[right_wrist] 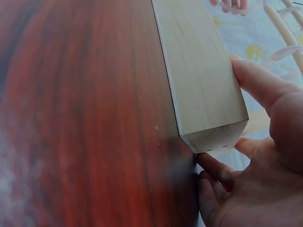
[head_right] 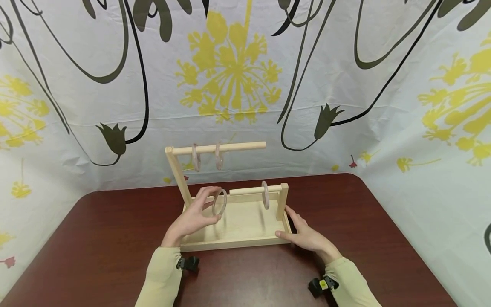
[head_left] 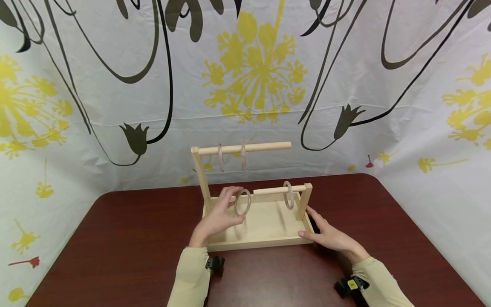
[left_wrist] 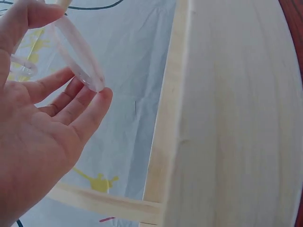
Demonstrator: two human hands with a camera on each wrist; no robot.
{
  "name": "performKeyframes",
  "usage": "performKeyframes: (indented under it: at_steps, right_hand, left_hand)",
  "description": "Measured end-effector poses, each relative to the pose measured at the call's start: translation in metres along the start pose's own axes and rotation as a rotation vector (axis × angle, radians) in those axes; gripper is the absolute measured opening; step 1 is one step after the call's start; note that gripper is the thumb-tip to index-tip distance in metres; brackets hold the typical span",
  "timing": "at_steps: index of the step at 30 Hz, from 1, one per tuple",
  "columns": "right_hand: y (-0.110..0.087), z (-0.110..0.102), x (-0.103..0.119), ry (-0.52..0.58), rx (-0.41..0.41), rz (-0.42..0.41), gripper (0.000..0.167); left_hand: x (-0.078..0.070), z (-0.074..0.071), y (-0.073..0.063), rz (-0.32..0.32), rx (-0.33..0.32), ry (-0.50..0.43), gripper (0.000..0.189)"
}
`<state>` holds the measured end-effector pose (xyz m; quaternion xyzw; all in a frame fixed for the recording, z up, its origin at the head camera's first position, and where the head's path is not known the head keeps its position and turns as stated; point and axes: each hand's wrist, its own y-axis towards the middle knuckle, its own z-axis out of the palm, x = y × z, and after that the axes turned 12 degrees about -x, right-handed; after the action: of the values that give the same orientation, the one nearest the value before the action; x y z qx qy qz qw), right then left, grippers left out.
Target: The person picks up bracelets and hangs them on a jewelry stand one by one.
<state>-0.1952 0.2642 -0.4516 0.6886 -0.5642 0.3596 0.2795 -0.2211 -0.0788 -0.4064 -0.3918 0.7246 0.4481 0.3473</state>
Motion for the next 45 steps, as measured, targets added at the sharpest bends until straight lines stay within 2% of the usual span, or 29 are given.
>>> performKeyframes:
  at_steps: [4, 6, 10, 25, 35, 45]
  right_hand:
    - [0.001, 0.0, 0.001, -0.016, -0.007, 0.004, 0.092]
    - [0.0, 0.0, 0.001, -0.02, -0.008, 0.004, 0.092]
    - [0.0, 0.0, 0.0, -0.021, -0.01, 0.0, 0.093]
    - [0.0, 0.0, 0.0, -0.021, -0.014, -0.01, 0.093]
    - [0.0, 0.0, 0.0, -0.028, -0.012, 0.003, 0.093]
    - [-0.001, 0.001, 0.001, -0.021, -0.013, 0.003, 0.093]
  left_hand:
    - [-0.007, 0.001, 0.002, -0.009, -0.011, -0.02, 0.068]
    - [-0.002, 0.002, 0.003, -0.005, -0.016, -0.04, 0.069]
    - [-0.007, 0.006, 0.006, 0.003, -0.024, -0.085, 0.069]
    - [-0.007, 0.027, 0.021, 0.073, -0.002, -0.066, 0.069]
    - [-0.008, 0.038, 0.028, 0.065, 0.012, -0.032, 0.07]
    - [-0.009, 0.046, 0.034, -0.001, 0.019, -0.022, 0.07]
